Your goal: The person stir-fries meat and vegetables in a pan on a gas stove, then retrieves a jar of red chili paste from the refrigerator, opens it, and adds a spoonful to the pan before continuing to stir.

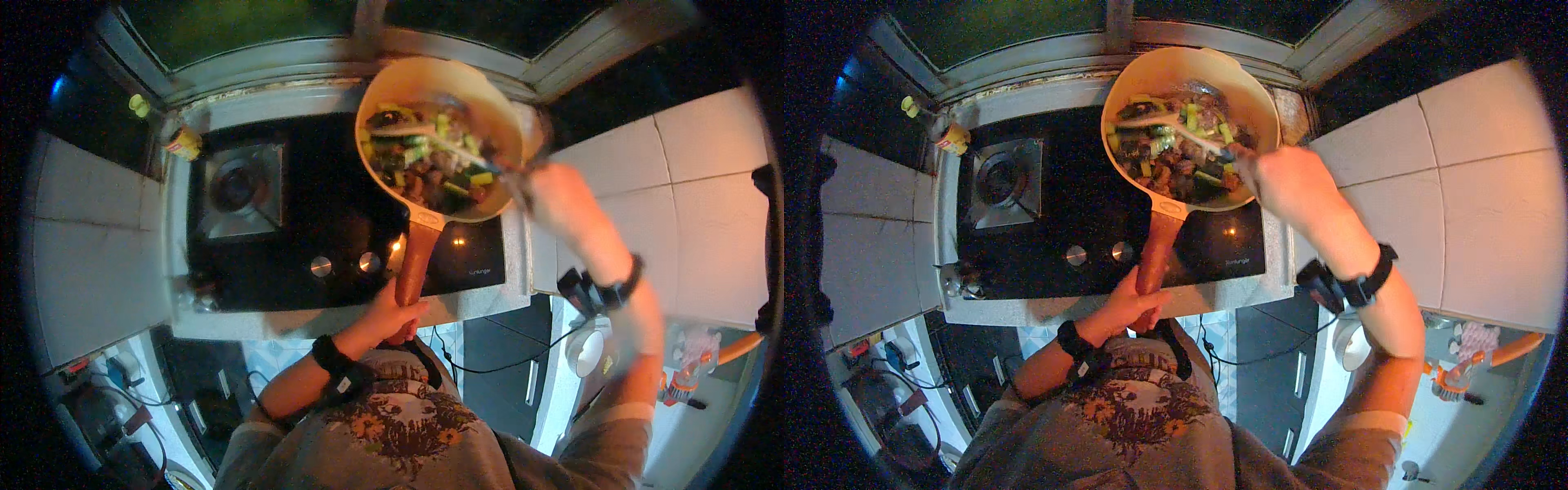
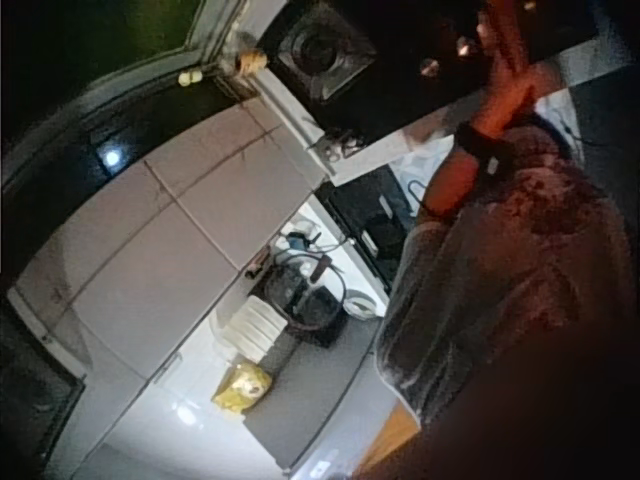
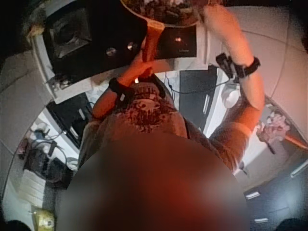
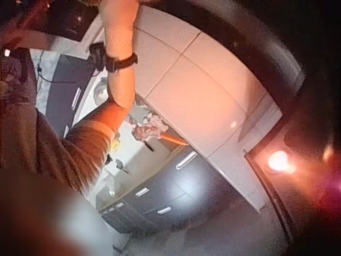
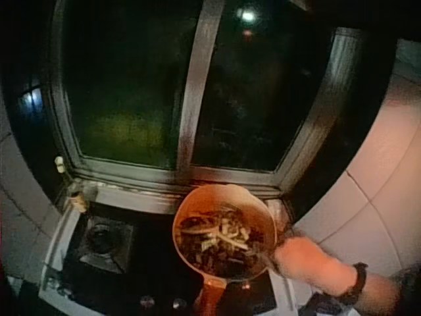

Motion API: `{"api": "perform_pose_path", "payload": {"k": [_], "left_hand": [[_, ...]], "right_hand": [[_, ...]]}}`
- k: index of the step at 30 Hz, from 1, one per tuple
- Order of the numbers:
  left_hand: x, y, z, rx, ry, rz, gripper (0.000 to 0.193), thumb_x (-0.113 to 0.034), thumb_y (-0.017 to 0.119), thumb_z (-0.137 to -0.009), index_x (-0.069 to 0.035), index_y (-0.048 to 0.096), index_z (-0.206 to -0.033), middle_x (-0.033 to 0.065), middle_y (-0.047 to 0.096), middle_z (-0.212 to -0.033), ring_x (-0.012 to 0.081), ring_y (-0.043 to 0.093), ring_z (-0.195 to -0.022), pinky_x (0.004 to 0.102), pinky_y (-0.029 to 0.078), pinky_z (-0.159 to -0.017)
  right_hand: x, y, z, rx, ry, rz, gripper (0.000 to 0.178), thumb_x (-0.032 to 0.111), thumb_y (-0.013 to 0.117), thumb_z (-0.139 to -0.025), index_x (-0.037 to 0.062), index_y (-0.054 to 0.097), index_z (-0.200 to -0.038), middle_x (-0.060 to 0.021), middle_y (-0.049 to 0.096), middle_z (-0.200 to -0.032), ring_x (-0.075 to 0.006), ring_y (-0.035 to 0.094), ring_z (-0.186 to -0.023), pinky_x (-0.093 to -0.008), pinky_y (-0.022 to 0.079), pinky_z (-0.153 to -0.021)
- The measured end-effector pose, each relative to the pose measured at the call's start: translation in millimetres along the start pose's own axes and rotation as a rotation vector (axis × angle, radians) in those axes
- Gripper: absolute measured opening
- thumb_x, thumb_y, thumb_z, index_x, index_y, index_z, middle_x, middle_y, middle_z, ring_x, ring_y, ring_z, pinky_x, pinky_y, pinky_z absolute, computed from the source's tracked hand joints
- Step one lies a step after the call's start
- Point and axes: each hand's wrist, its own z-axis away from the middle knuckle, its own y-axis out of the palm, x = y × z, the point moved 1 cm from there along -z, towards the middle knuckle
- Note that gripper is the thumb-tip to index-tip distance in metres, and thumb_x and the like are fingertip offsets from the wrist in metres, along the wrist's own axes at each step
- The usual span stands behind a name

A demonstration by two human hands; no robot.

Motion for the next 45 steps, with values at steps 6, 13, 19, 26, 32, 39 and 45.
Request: {"api": "perform_pose_path", "payload": {"k": [6,13,19,26,32,39,45], "left_hand": [[-4,1,2,0.027,0.021,-0.033,0.052,-0.011,0.063,-0.084,-0.006,0.034,-0.126,0.0039,0.051,-0.067,0.0129,0.051,-0.048,0.0285,0.044,-0.043],[3,-1,-4,0.038,0.069,-0.005,0.036,-0.013,0.063,-0.084,-0.006,0.035,-0.105,0.0046,0.051,-0.064,0.0131,0.052,-0.049,0.0288,0.044,-0.043],[7,-2,-6,0.049,0.072,0.023,0.039,-0.013,0.065,-0.083,-0.006,0.034,-0.105,0.0049,0.051,-0.064,0.013,0.051,-0.047,0.0294,0.045,-0.042],[8,-2,-8,0.039,0.044,0.031,0.039,-0.013,0.065,-0.083,-0.007,0.033,-0.105,0.0052,0.051,-0.064,0.0136,0.052,-0.047,0.0297,0.045,-0.041],[10,-1,-8,0.023,0.062,0.065,0.04,-0.013,0.065,-0.083,-0.007,0.032,-0.105,0.0054,0.051,-0.065,0.0138,0.052,-0.047,0.03,0.045,-0.04],[10,-1,-8,-0.008,0.035,0.046,0.04,-0.008,0.063,-0.082,-0.009,0.036,-0.111,0.005,0.051,-0.064,0.0147,0.05,-0.045,0.0296,0.042,-0.039],[7,1,-6,-0.007,0.039,0.032,0.04,-0.008,0.063,-0.083,-0.008,0.037,-0.112,0.0045,0.051,-0.064,0.0144,0.051,-0.046,0.0295,0.042,-0.039]], "right_hand": [[6,-59,85,0.031,0.115,0.011,0.027,0.03,0.05,-0.088,0.0176,0.063,-0.109,-0.0131,0.057,-0.058,-0.0301,0.057,-0.052,-0.0418,0.045,-0.046],[38,-29,71,0.244,0.216,0.057,0.02,0.025,0.052,-0.087,0.0106,0.066,-0.084,-0.0153,0.061,-0.064,-0.0326,0.06,-0.058,-0.0433,0.048,-0.052],[34,57,28,0.195,0.461,-0.029,0.023,0.02,0.048,-0.086,0.0102,0.061,-0.101,-0.0195,0.064,-0.078,-0.0357,0.064,-0.073,-0.0442,0.053,-0.065],[51,-33,78,0.105,0.249,-0.127,0.024,0.023,0.048,-0.089,0.0138,0.06,-0.106,-0.0172,0.061,-0.066,-0.0328,0.062,-0.061,-0.0451,0.049,-0.053],[86,36,17,-0.074,0.253,-0.122,0.024,0.023,0.05,-0.089,0.0118,0.059,-0.108,-0.018,0.06,-0.066,-0.0341,0.061,-0.059,-0.0439,0.049,-0.05],[31,36,-13,-0.042,0.372,-0.113,0.024,0.024,0.049,-0.09,0.008,0.064,-0.096,-0.0187,0.063,-0.073,-0.0351,0.062,-0.065,-0.0422,0.051,-0.056],[-31,-46,-1,0.328,0.569,0.085,0.024,0.023,0.051,-0.083,0.0069,0.065,-0.092,-0.0163,0.066,-0.088,-0.0339,0.063,-0.083,-0.0425,0.052,-0.068]]}}
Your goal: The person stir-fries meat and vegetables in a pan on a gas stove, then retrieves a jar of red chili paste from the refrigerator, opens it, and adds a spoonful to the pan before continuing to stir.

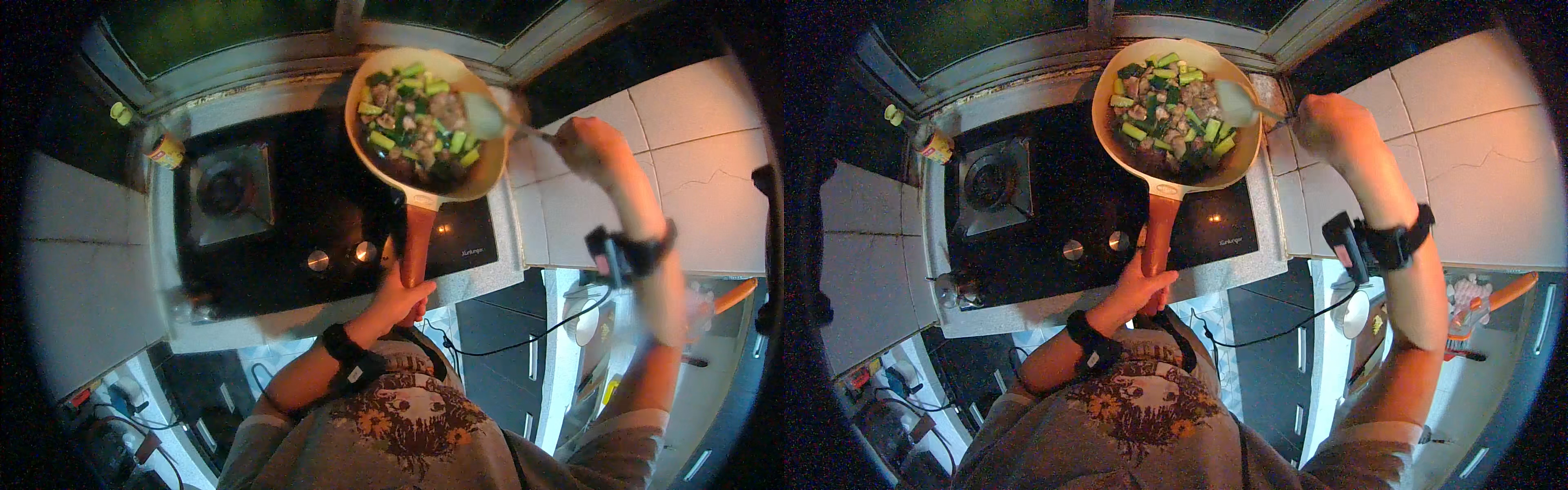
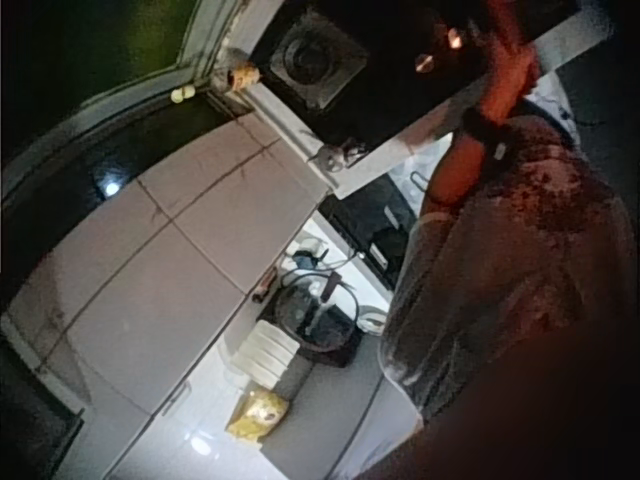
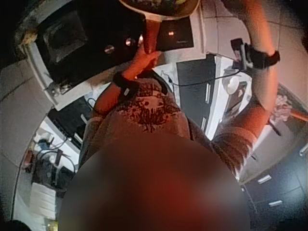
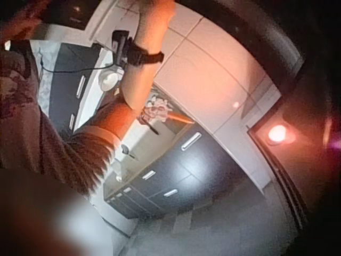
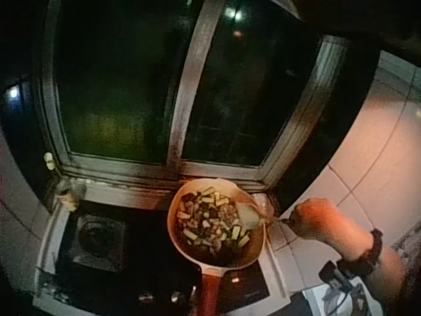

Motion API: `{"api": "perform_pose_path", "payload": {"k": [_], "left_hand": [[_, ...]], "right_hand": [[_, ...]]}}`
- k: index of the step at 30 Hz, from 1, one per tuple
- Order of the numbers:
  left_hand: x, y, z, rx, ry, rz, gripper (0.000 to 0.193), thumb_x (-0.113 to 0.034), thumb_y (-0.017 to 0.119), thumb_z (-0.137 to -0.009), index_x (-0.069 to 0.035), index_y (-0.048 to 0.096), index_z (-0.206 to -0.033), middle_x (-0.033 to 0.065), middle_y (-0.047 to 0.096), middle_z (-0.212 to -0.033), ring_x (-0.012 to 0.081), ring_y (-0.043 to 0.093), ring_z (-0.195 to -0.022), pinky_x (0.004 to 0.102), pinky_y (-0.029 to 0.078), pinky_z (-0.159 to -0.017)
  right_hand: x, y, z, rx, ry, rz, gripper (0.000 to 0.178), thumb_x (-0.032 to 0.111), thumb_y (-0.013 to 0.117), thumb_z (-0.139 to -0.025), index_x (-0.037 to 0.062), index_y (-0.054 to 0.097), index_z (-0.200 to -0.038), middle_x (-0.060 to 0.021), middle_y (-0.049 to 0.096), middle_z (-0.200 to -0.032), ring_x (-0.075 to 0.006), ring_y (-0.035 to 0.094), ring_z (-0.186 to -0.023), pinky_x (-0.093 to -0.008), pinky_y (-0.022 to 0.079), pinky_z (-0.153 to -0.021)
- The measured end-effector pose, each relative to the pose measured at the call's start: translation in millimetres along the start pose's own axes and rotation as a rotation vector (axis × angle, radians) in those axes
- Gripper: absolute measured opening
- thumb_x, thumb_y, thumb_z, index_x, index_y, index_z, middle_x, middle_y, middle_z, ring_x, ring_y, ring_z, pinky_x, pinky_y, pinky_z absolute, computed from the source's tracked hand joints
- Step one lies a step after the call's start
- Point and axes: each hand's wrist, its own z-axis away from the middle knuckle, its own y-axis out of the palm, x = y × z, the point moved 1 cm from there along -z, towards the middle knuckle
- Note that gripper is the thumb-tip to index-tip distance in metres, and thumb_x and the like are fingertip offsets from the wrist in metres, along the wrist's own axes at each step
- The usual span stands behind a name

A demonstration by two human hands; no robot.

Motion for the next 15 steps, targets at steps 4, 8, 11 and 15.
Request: {"api": "perform_pose_path", "payload": {"k": [4,8,11,15], "left_hand": [[-3,-1,1,0.042,0.042,-0.03,0.039,-0.012,0.064,-0.083,-0.006,0.033,-0.107,0.0042,0.05,-0.061,0.0136,0.051,-0.046,0.0289,0.044,-0.041],[-4,-2,1,0.056,0.029,-0.03,0.039,-0.012,0.063,-0.084,-0.006,0.033,-0.107,0.0046,0.05,-0.061,0.0138,0.052,-0.046,0.029,0.044,-0.041],[-2,-1,0,0.044,0.003,-0.022,0.045,-0.01,0.062,-0.084,-0.006,0.033,-0.119,0.0044,0.051,-0.065,0.0139,0.051,-0.047,0.0293,0.043,-0.041],[0,-2,0,0.014,-0.026,-0.054,0.05,-0.01,0.062,-0.084,-0.006,0.033,-0.125,0.0043,0.051,-0.07,0.0135,0.05,-0.047,0.0291,0.042,-0.041]], "right_hand": [[-4,16,-55,-0.012,-0.087,0.138,0.029,0.031,0.052,-0.088,0.0069,0.067,-0.085,-0.0101,0.063,-0.065,-0.0213,0.057,-0.051,-0.0354,0.048,-0.048],[-41,32,-82,0.353,-0.035,-0.386,0.026,0.035,0.055,-0.086,0.0119,0.067,-0.088,-0.0027,0.052,-0.055,-0.0126,0.044,-0.042,-0.0281,0.037,-0.039],[-52,64,-79,0.397,-0.086,-0.559,0.025,0.033,0.058,-0.087,0.0151,0.067,-0.102,0.0005,0.049,-0.054,-0.008,0.039,-0.041,-0.0246,0.033,-0.038],[-7,129,-98,0.208,-0.139,-0.979,0.036,0.04,0.063,-0.084,0.0073,0.068,-0.098,-0.004,0.058,-0.06,-0.0113,0.05,-0.046,-0.0287,0.038,-0.041]]}}
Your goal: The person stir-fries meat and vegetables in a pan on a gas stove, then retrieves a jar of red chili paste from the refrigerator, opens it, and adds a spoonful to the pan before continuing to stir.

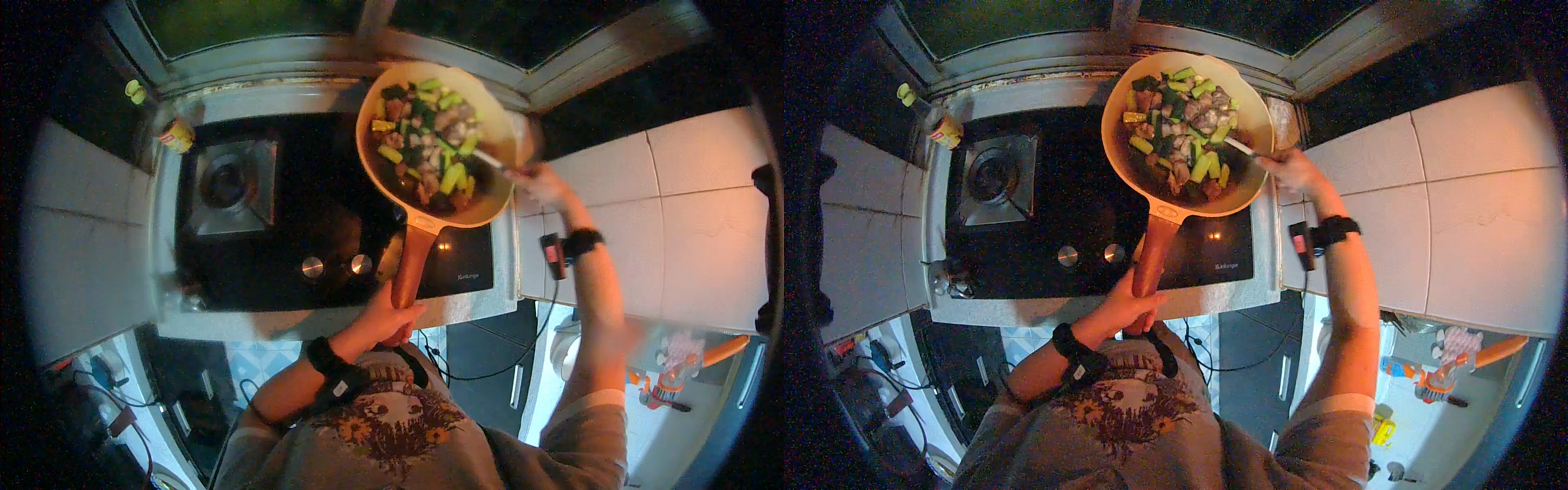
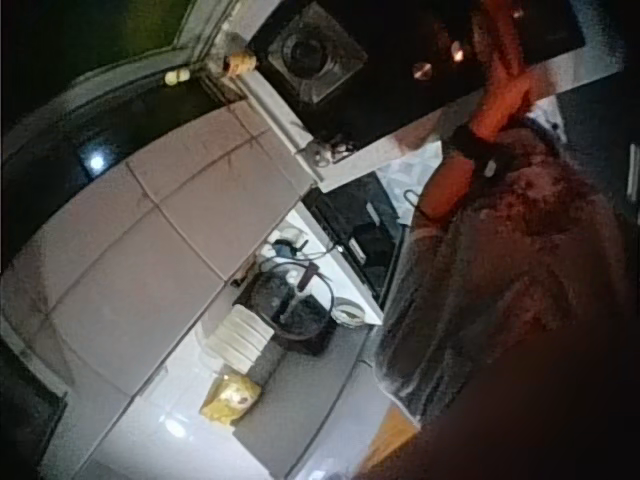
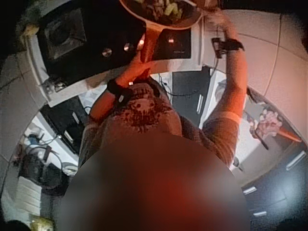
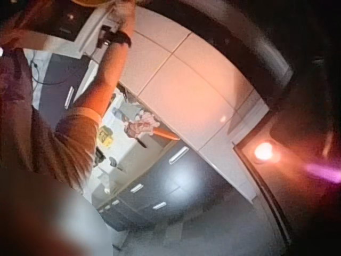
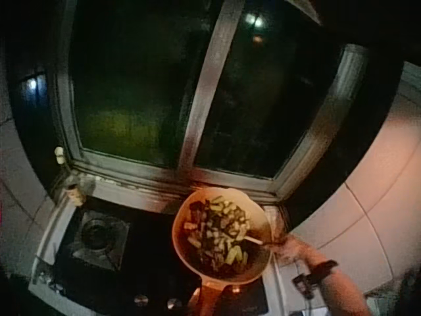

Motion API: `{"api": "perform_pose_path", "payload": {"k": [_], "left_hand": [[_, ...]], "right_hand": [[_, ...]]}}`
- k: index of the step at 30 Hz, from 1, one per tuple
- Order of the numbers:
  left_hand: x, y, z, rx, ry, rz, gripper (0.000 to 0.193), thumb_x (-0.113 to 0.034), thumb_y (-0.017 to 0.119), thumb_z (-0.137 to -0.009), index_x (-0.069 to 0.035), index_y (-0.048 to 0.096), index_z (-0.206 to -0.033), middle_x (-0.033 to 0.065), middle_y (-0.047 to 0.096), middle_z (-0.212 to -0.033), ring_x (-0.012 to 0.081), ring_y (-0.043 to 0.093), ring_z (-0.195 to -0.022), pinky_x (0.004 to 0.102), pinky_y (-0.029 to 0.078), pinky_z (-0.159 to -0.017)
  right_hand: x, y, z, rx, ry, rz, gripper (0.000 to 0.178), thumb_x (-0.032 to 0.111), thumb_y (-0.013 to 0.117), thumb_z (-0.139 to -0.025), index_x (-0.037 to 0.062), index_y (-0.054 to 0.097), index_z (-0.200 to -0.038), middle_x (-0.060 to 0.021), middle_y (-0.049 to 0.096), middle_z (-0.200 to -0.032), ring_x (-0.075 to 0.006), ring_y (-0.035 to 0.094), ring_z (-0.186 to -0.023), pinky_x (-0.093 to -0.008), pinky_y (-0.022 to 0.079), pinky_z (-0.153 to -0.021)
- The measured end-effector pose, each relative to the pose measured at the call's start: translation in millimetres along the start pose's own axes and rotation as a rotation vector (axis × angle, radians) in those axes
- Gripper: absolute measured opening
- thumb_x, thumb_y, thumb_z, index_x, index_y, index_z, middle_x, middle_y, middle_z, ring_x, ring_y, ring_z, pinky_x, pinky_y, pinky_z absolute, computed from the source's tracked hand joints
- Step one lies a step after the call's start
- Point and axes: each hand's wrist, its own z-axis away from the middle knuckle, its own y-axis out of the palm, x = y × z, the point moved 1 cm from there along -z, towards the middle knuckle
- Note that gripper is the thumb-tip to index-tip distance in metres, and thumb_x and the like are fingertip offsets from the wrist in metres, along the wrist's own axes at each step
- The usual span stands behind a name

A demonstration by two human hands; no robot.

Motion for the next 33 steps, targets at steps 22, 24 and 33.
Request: {"api": "perform_pose_path", "payload": {"k": [22,24,33], "left_hand": [[-7,2,6,-0.015,0.007,-0.009,0.05,-0.01,0.062,-0.085,-0.004,0.034,-0.126,0.0054,0.051,-0.073,0.013,0.051,-0.05,0.0281,0.043,-0.041],[-6,1,6,-0.032,-0.052,-0.037,0.05,-0.009,0.062,-0.085,-0.004,0.034,-0.125,0.0056,0.051,-0.074,0.0131,0.052,-0.05,0.0281,0.044,-0.041],[-3,1,4,-0.01,0.017,-0.021,0.052,-0.009,0.062,-0.085,-0.005,0.033,-0.128,0.0054,0.052,-0.073,0.0133,0.052,-0.049,0.0283,0.044,-0.042]], "right_hand": [[77,-115,-10,0.037,0.101,0.661,0.025,0.031,0.063,-0.082,0.0081,0.067,-0.093,-0.0093,0.059,-0.06,-0.0177,0.054,-0.049,-0.0327,0.046,-0.046],[85,-103,-31,0.019,0.034,0.592,0.032,0.038,0.061,-0.083,0.0088,0.067,-0.094,-0.0071,0.058,-0.061,-0.0146,0.048,-0.045,-0.0281,0.044,-0.044],[109,-27,8,-0.076,-0.737,0.71,0.026,0.029,0.053,-0.088,0.0081,0.067,-0.094,-0.0155,0.065,-0.083,-0.0335,0.062,-0.074,-0.0416,0.05,-0.069]]}}
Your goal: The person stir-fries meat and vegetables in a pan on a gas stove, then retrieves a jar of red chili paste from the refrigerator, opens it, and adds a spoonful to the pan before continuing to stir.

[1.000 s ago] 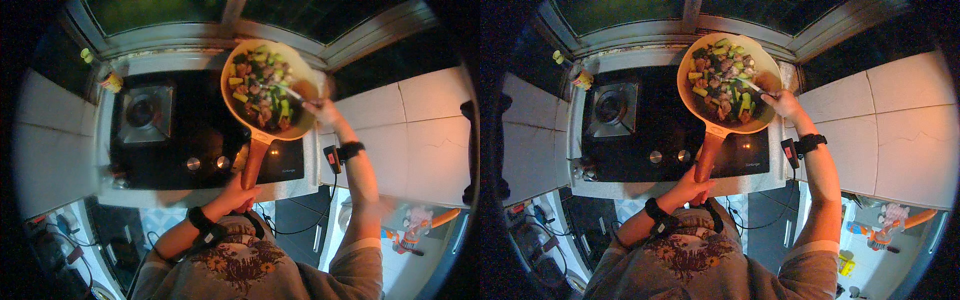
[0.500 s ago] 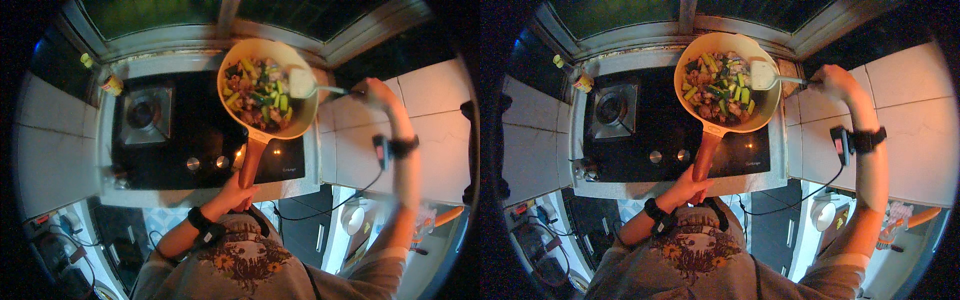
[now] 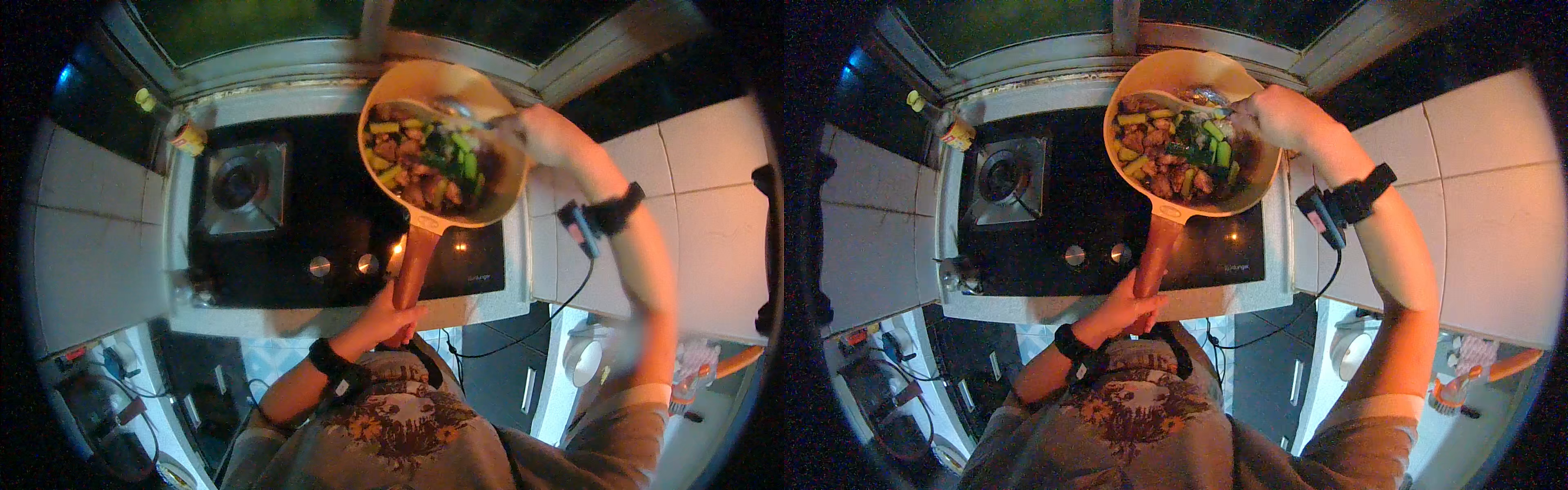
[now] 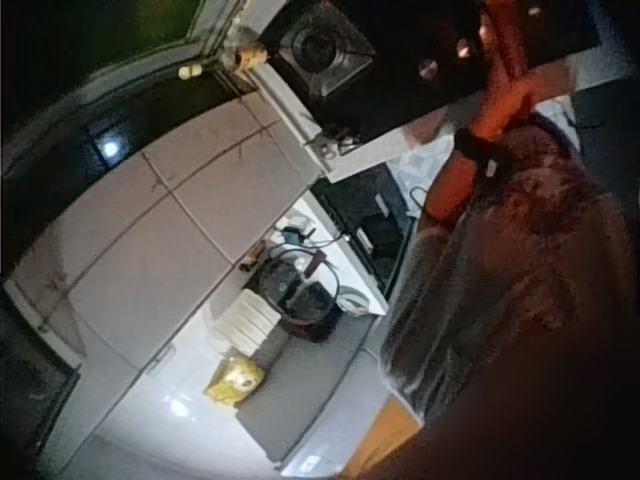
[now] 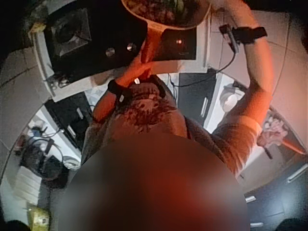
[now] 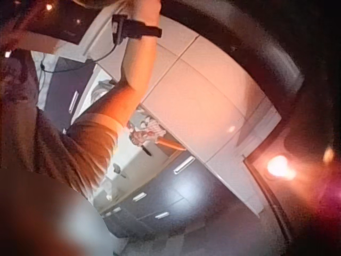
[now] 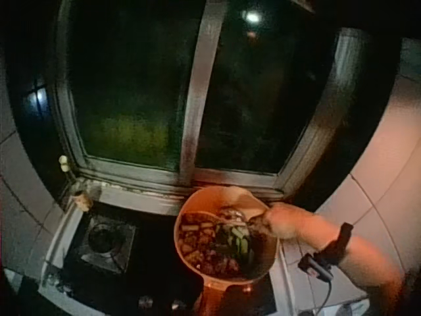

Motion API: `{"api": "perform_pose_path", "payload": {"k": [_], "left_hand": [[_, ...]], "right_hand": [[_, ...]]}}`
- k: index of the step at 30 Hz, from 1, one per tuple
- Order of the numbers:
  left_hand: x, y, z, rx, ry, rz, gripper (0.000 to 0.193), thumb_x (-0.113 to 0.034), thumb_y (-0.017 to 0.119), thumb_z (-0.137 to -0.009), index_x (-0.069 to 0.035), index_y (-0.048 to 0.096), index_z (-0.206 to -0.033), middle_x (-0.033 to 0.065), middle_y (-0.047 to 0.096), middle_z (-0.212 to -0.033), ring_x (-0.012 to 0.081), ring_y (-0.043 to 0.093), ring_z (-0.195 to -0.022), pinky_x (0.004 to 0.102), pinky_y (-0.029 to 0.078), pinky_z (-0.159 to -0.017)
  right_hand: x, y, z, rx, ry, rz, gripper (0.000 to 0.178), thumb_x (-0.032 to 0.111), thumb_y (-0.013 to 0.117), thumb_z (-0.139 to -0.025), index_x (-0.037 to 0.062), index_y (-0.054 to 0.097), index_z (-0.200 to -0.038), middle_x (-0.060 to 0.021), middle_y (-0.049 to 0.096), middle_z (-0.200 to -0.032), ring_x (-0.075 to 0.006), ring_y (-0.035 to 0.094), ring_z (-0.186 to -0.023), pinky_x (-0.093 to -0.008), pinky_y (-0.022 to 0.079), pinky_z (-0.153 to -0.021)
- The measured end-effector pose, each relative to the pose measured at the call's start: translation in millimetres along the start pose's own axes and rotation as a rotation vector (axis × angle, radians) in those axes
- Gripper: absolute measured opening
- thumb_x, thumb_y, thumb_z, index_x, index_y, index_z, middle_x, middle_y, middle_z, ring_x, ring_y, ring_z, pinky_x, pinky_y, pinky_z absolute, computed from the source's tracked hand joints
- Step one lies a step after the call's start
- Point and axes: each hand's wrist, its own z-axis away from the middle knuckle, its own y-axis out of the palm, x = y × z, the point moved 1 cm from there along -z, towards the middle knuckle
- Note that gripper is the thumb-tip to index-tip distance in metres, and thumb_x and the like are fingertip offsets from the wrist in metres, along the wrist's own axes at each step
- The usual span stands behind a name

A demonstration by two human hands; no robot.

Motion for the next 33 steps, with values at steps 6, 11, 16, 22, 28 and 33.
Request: {"api": "perform_pose_path", "payload": {"k": [6,11,16,22,28,33], "left_hand": [[-2,1,1,0.018,0.03,0.025,0.052,-0.009,0.062,-0.084,-0.006,0.033,-0.127,0.0044,0.051,-0.067,0.0138,0.051,-0.047,0.0287,0.043,-0.042],[-3,1,1,0.012,0.024,0.026,0.049,-0.009,0.063,-0.084,-0.009,0.035,-0.125,0.0036,0.051,-0.067,0.013,0.051,-0.047,0.0289,0.044,-0.042],[-3,0,0,0.001,-0.006,0.02,0.048,-0.009,0.063,-0.083,-0.01,0.036,-0.122,0.003,0.051,-0.067,0.0126,0.05,-0.047,0.029,0.044,-0.042],[-4,2,1,-0.032,-0.04,0.019,0.048,-0.009,0.064,-0.083,-0.011,0.036,-0.122,0.0035,0.051,-0.067,0.0129,0.05,-0.047,0.0296,0.044,-0.042],[-5,2,2,-0.014,-0.026,0.014,0.048,-0.01,0.064,-0.083,-0.011,0.036,-0.122,0.0036,0.051,-0.067,0.0132,0.05,-0.048,0.0299,0.044,-0.042],[-6,2,3,-0.012,-0.045,0.033,0.05,-0.01,0.064,-0.083,-0.01,0.035,-0.124,0.0042,0.05,-0.066,0.0135,0.05,-0.048,0.03,0.044,-0.043]], "right_hand": [[59,-19,60,0.108,0.059,0.348,0.029,0.034,0.044,-0.09,0.0137,0.065,-0.09,-0.0166,0.062,-0.072,-0.0346,0.062,-0.066,-0.0447,0.051,-0.057],[75,-33,123,0.023,0.078,0.439,0.02,0.027,0.05,-0.087,0.0192,0.065,-0.097,-0.0132,0.06,-0.066,-0.0306,0.061,-0.062,-0.0415,0.05,-0.056],[91,-74,161,0.117,0.241,0.535,0.017,0.025,0.054,-0.084,0.0188,0.067,-0.093,-0.0121,0.061,-0.064,-0.0297,0.06,-0.061,-0.0402,0.05,-0.057],[95,-28,135,0.344,0.392,0.437,0.02,0.023,0.054,-0.082,0.0098,0.068,-0.078,-0.014,0.065,-0.074,-0.0302,0.065,-0.074,-0.0409,0.053,-0.063],[95,46,93,0.052,0.614,0.252,0.022,0.018,0.05,-0.083,0.0037,0.066,-0.08,-0.0174,0.066,-0.079,-0.0334,0.065,-0.077,-0.042,0.053,-0.065],[104,5,124,0.048,0.521,0.103,0.021,0.024,0.052,-0.086,0.0093,0.066,-0.089,-0.0168,0.064,-0.072,-0.0336,0.063,-0.069,-0.0434,0.052,-0.061]]}}
